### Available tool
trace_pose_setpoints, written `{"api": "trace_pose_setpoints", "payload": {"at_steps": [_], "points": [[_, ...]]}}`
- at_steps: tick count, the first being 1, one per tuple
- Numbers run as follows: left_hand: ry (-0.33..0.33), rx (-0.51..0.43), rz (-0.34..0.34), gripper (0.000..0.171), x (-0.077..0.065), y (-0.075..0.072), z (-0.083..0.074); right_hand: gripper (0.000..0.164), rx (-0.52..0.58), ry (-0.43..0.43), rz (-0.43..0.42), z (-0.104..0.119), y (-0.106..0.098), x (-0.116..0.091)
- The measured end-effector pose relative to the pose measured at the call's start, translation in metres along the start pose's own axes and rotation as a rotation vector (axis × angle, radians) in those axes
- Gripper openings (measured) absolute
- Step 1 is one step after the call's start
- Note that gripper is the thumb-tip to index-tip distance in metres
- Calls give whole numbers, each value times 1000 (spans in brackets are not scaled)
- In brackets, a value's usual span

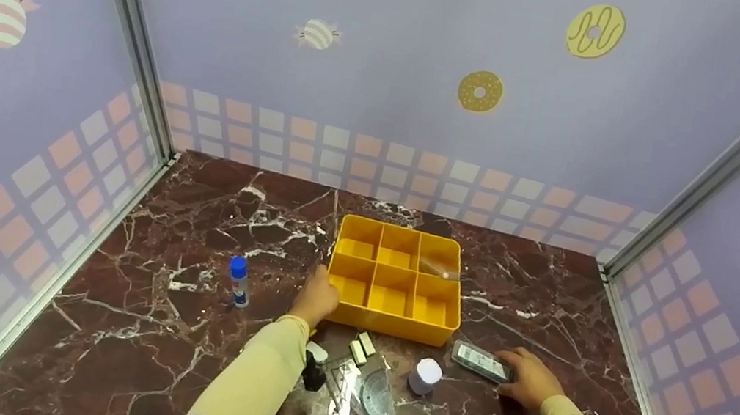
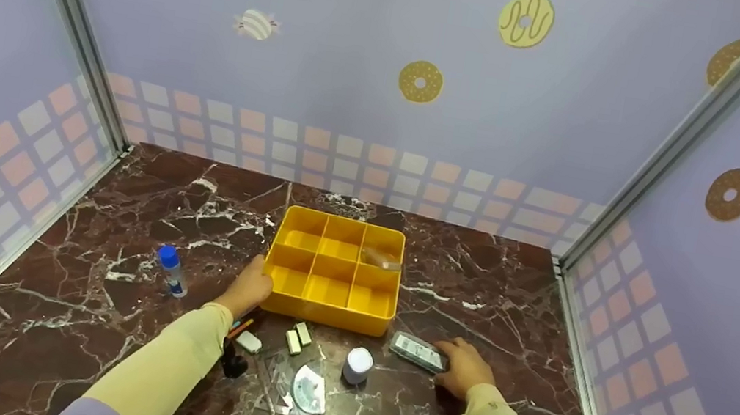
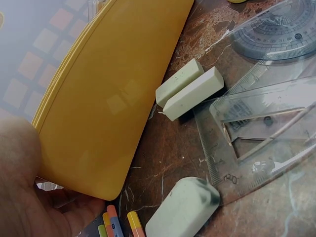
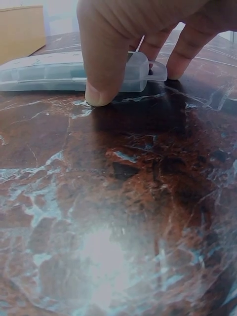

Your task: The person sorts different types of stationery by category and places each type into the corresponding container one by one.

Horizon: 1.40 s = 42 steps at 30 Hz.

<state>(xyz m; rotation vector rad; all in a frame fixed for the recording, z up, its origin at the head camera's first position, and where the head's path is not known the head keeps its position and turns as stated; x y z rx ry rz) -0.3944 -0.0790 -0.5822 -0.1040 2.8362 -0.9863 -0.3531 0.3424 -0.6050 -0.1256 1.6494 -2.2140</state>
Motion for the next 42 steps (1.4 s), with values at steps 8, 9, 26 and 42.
{"api": "trace_pose_setpoints", "payload": {"at_steps": [8, 9, 26, 42], "points": [[-9, -4, 4, 40, 2, -1, 2, 61, 8, 15, 4, 3, -1, 3], [-12, -6, 5, 41, 2, -2, 3, 60, 10, 14, 4, 3, 0, 4], [-17, 10, 12, 40, -2, 1, 3, 55, 70, -14, 38, -4, -2, 9], [14, -3, 1, 35, 0, 1, 1, 55, 112, -19, 63, -8, -21, 7]]}}
Point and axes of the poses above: each hand's wrist, its own x-axis towards the middle knuckle, its own y-axis out of the palm, z = x × y, the point moved 8 cm from there along x, towards the middle knuckle, and after that the axes turned 5 degrees about z, right-handed, at the moved point
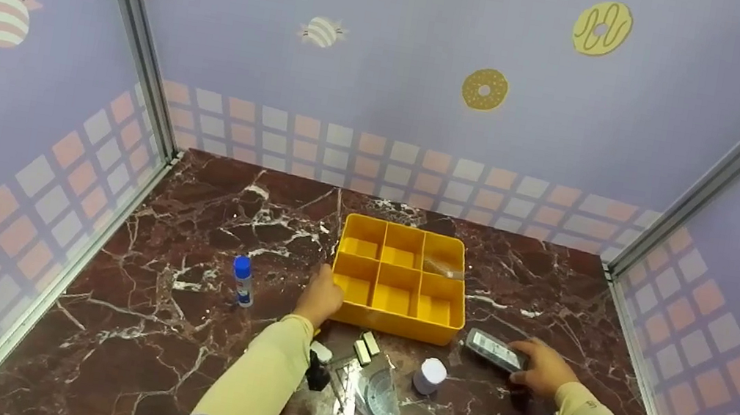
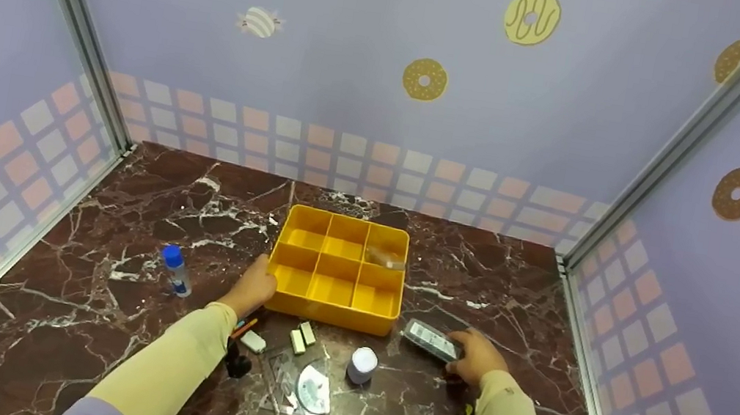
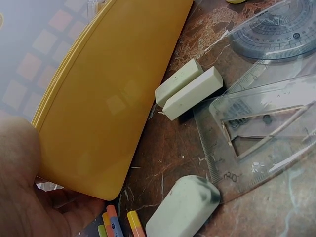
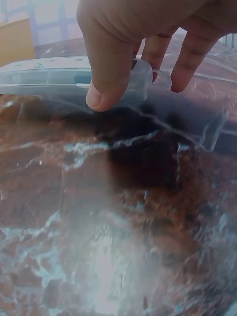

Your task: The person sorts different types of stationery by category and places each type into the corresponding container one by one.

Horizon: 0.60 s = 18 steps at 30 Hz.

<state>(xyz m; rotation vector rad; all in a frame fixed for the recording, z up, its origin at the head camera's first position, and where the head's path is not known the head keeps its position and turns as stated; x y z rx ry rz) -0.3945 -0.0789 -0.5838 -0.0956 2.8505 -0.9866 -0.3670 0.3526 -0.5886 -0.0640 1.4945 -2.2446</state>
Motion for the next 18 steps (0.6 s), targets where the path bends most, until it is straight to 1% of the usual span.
{"api": "trace_pose_setpoints", "payload": {"at_steps": [4, 8, 12, 18], "points": [[3, -6, -2, 34, 0, -1, -1, 54, 9, -9, -21, 2, -8, 2], [5, -3, -6, 35, 0, -1, -1, 54, -7, -38, -36, 5, -16, 5], [1, -2, -4, 37, -1, -1, -1, 55, -16, -45, -48, 6, -23, 10], [-17, 7, 3, 39, -1, 1, 1, 54, 0, -7, -51, 5, -33, 15]]}}
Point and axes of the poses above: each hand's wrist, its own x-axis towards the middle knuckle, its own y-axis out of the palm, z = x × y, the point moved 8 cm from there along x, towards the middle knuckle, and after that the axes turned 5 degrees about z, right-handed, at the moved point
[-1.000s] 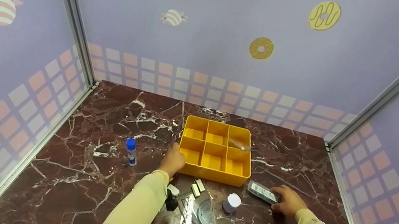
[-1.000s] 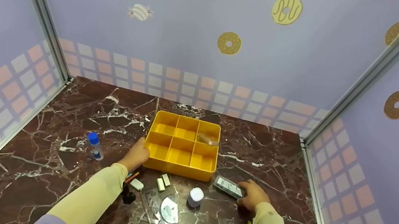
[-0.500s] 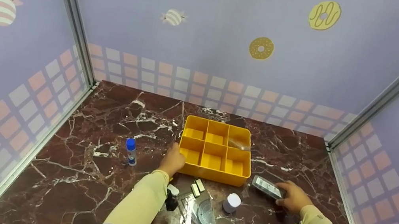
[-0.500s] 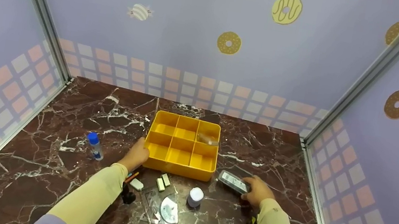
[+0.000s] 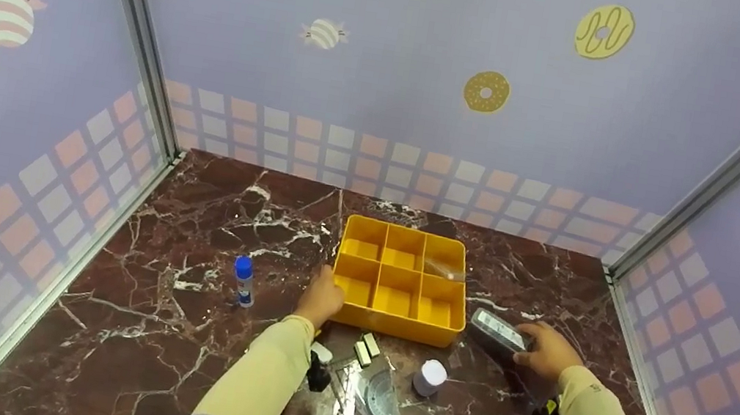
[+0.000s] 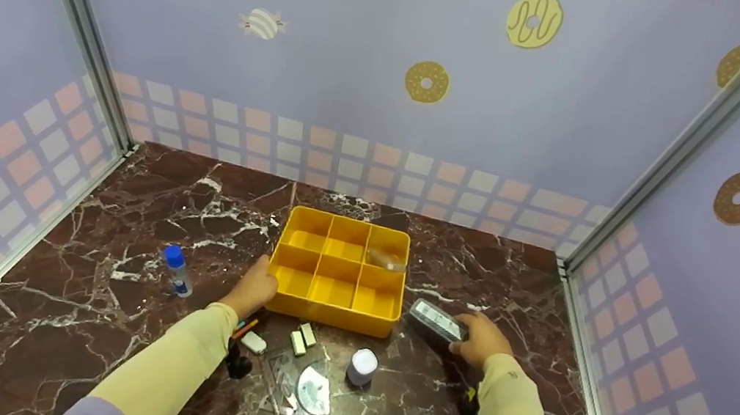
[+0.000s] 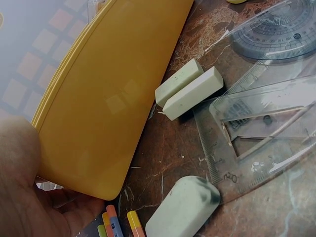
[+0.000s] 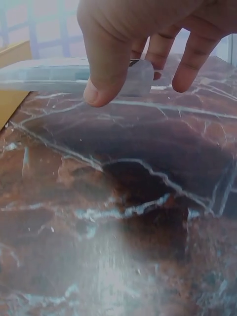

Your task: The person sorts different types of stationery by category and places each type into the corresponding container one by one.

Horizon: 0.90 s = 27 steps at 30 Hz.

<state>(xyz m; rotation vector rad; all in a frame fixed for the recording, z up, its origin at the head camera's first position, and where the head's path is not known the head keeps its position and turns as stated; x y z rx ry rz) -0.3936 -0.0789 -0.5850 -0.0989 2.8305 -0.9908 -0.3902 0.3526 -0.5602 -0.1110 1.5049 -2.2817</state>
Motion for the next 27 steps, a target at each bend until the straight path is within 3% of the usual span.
{"api": "trace_pose_setpoints", "payload": {"at_steps": [19, 27], "points": [[-16, 0, 7, 34, -2, 0, -1, 49, -13, 19, -37, 13, -25, 16], [-21, -19, 15, 38, 0, 1, 2, 53, -24, 41, -41, 30, -35, 28]]}}
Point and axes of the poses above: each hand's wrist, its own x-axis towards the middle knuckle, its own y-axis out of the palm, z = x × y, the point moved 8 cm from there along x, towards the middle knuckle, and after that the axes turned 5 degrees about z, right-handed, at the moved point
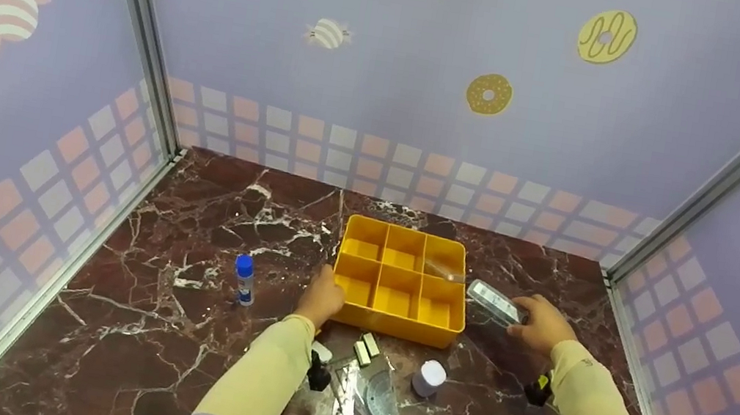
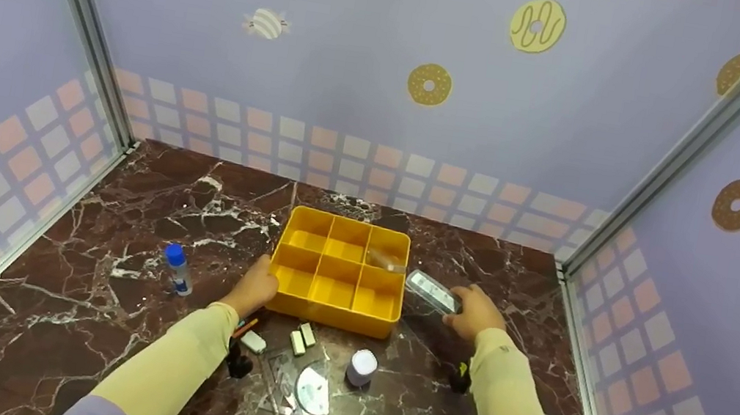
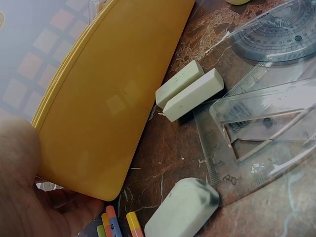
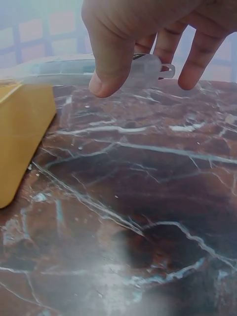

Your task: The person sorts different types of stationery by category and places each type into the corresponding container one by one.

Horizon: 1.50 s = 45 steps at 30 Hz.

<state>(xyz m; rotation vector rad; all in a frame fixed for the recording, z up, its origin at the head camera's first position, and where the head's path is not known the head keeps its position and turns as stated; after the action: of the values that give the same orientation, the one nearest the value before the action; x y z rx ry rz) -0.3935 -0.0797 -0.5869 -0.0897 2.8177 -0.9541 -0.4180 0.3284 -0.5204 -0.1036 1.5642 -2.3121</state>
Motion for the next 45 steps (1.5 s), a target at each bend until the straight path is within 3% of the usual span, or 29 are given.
{"api": "trace_pose_setpoints", "payload": {"at_steps": [14, 33, 45], "points": [[29, 26, -21, 35, -2, -1, -1, 51, 9, 36, 8, 22, -2, 22], [-10, 17, -3, 39, 0, -2, 0, 54, 29, 31, -14, 51, 3, 45], [-6, 19, -14, 39, 1, -1, 0, 39, 72, -2, -88, 57, 0, 54]]}}
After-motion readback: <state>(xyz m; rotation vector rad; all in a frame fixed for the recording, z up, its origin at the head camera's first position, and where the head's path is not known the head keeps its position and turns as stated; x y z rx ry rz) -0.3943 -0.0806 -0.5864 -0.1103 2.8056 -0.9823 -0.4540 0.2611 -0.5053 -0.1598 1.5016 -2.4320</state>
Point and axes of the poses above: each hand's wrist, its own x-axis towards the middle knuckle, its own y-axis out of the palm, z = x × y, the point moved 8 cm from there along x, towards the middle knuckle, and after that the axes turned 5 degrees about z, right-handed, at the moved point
